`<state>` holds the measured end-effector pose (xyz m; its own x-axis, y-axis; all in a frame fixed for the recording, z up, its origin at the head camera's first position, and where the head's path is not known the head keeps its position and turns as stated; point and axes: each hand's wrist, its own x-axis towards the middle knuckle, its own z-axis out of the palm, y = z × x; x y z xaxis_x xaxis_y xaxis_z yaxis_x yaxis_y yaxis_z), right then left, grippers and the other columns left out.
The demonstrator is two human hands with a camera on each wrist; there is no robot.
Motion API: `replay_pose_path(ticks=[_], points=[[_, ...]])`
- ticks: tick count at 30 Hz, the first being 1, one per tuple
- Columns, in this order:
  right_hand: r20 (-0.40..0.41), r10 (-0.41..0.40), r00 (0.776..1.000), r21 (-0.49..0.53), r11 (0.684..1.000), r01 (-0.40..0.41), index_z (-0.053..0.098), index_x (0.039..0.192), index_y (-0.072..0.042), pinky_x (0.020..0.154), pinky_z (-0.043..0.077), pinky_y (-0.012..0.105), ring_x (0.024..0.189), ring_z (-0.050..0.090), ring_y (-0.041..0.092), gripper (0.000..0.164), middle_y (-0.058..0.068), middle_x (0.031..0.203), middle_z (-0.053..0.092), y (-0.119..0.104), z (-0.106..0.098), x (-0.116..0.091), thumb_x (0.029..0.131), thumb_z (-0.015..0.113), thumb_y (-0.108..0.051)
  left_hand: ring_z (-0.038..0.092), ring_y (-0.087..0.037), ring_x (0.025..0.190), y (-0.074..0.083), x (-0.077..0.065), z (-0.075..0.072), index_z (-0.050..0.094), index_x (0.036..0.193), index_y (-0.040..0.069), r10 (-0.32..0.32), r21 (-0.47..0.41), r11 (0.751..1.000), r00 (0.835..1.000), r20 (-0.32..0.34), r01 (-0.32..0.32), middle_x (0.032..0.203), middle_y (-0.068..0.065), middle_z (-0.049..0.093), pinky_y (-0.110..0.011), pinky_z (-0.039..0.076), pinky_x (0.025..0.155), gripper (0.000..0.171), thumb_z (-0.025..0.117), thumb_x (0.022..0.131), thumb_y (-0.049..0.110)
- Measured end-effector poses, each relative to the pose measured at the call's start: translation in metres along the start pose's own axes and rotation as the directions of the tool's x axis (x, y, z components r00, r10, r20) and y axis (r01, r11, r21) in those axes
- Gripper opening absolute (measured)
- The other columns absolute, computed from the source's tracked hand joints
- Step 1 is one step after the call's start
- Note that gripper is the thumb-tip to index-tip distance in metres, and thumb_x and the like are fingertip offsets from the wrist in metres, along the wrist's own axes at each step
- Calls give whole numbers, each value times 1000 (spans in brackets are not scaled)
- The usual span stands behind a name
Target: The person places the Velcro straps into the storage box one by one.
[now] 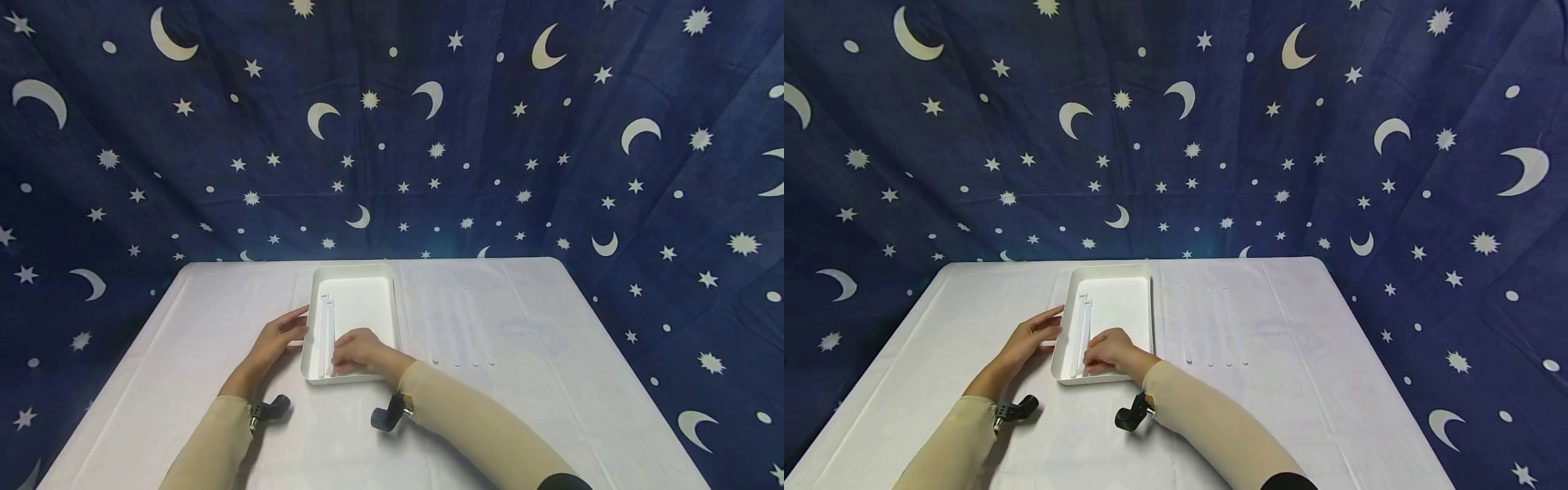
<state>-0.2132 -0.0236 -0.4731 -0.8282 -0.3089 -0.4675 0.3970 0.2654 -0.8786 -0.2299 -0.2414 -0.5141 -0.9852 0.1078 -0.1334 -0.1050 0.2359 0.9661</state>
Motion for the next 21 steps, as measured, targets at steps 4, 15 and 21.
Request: replay_pose_path(ticks=[4, 15, 21], points=[[-13, -6, 1000, -34, 999, 5, 65, 103, 3, 61, 61, 26, 58, 65, 13, 32, 12, 76, 68, 0, 1, 0, 73, 73, 10, 65, -25, 105, 1, -1, 0, 43, 148, 9, -7, 2, 1000, 1000, -4, 7, 139, -25, 53, -38, 61, 83, 59, 63, 93, 16], [-6, 7, 1000, -20, 1000, -7, 65, 111, 4, 66, 62, 26, 61, 67, 13, 32, 12, 80, 70, -9, -23, -12, 79, 72, 5, 64, -29, 110, 3, -1, 1, 43, 149, 10, -21, 38, 999, 1000, -9, 21, 140, -24, 52, -39, 60, 86, 59, 63, 94, 19], [-22, -3, 1000, -53, 999, 2, 64, 116, 5, 66, 62, 25, 62, 69, 13, 35, 13, 81, 70, -20, -56, -22, 81, 71, 3, 62, -34, 115, 5, -2, 1, 41, 150, 12, -28, 70, 997, 1000, -10, 29, 143, -24, 50, -39, 59, 88, 62, 64, 95, 25]])
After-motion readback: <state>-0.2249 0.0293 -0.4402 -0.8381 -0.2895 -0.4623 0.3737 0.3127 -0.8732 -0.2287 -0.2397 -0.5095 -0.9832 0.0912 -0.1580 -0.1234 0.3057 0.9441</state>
